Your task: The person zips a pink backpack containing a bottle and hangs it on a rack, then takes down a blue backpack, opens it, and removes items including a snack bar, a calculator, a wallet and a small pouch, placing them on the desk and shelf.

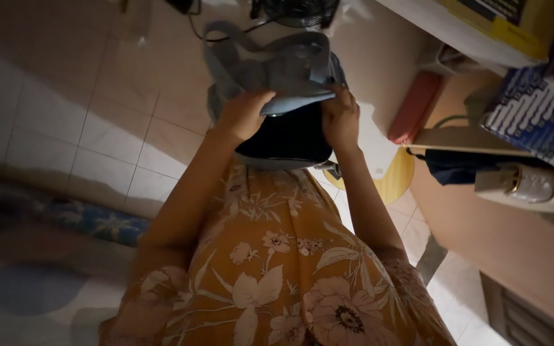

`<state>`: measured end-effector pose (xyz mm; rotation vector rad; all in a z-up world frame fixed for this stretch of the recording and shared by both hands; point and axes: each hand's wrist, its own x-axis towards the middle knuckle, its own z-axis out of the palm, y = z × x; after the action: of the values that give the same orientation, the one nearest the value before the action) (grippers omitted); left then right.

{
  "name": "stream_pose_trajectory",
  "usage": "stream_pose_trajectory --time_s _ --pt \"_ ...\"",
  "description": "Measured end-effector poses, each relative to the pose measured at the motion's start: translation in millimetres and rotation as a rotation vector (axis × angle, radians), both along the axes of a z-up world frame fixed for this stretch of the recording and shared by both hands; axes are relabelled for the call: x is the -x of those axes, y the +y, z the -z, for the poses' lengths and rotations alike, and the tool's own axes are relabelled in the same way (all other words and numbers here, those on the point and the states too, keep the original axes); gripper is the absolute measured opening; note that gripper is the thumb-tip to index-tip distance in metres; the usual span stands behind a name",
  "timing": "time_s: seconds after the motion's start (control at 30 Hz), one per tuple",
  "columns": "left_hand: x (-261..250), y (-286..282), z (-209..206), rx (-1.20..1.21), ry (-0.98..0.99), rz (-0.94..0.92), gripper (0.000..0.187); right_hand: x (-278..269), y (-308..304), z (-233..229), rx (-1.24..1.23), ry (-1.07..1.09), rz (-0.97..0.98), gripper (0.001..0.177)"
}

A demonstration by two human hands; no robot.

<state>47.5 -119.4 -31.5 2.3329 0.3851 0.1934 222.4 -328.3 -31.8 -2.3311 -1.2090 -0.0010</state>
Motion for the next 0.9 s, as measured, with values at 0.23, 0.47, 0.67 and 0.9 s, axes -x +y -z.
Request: stream_pose_trajectory --time_s 0.23,0.47,0.67,0.9 --pt "27 18 21 0.071 -0.101 -0.128 0.045 -32 11 24 0.065 0.135 -0.016 0.023" --pt "19 32 43 0.105 -0.057 0.029 0.04 -37 24 11 0.676 0.185 -0.077 0.041" --pt "46 37 54 0.35 0.031 0.266 0.056 -2 33 -71 0.99 0.215 -0.105 0.018" --pt "78 70 32 0.66 0.055 0.173 0.043 63 130 -114 0.295 0.53 -0.353 0.015"
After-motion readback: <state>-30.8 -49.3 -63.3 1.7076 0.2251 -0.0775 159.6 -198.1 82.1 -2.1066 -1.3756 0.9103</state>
